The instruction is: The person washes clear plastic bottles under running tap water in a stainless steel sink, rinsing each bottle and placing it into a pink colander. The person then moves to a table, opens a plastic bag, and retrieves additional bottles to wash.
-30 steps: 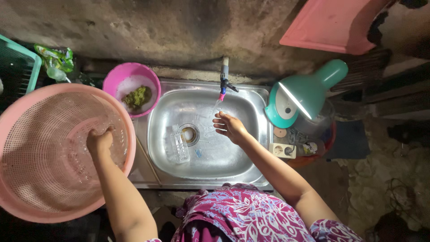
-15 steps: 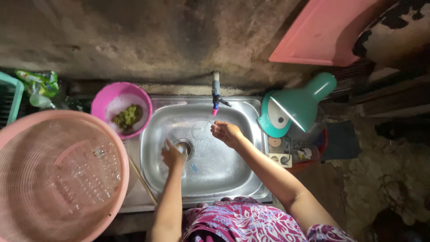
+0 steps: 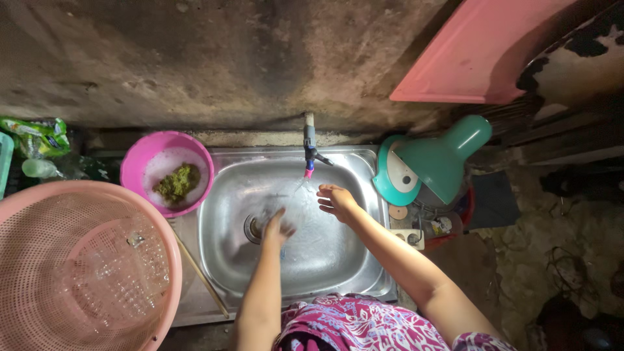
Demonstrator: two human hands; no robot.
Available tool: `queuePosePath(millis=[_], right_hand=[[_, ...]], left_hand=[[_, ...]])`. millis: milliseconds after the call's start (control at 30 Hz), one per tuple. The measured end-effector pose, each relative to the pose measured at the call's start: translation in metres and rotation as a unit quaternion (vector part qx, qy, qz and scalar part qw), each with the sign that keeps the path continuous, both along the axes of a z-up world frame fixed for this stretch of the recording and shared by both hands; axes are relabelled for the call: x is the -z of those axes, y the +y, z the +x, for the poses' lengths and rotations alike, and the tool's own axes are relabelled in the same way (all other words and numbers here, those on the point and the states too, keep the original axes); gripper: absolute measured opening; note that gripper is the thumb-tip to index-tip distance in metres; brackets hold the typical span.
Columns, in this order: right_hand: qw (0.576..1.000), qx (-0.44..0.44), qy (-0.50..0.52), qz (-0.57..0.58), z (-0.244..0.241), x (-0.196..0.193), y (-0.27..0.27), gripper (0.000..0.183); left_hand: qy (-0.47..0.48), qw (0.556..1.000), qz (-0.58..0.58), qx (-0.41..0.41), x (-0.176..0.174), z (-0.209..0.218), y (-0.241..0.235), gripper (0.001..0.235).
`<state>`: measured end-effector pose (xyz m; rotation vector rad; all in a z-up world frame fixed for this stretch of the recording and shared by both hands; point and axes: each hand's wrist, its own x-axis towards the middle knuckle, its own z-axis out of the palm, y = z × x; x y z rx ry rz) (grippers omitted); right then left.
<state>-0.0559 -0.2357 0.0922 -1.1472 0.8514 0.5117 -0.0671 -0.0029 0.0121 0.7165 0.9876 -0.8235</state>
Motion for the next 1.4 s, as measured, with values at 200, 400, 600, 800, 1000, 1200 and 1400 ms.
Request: queuePosePath(millis=[200, 400, 600, 800, 1000, 1200, 1400], right_hand=[[0.985, -0.1, -0.085, -0.112, 0.018, -0.005, 0.023, 0.073], [0.972, -0.121, -0.119, -0.164, 0.033, -0.015, 0.035, 0.083], [0.944, -0.1, -0.202, -0.24, 0.022, -0.008, 0.028, 0.087], [0.951, -0.049, -0.15, -0.264, -0.016, -0.04, 0.015, 0.077], [0.989, 0.082, -0.102, -0.062, -0.062, -0.061, -0.006, 0.059], [0.99, 0.069, 0.083, 0.095, -0.089, -0.042, -0.02, 0.057], [0.96, -0.183, -0.072, -0.2, -0.08, -0.015, -0.011, 0.082]], left_hand=[[-0.08, 0.99, -0.071, -0.086, 0.002, 0.062, -0.049, 0.053], [-0.114, 0.981, -0.086, -0.131, 0.004, 0.077, -0.051, 0.051], [-0.1, 0.987, -0.097, -0.083, 0.006, 0.067, -0.072, 0.051], [-0.08, 0.981, -0.16, -0.08, 0.009, 0.074, -0.087, 0.068], [-0.056, 0.988, -0.106, -0.099, 0.011, 0.081, -0.096, 0.056], [-0.191, 0.978, -0.089, 0.001, 0.011, 0.084, -0.097, 0.034], [-0.337, 0.925, 0.15, 0.087, 0.004, 0.069, -0.103, 0.039]])
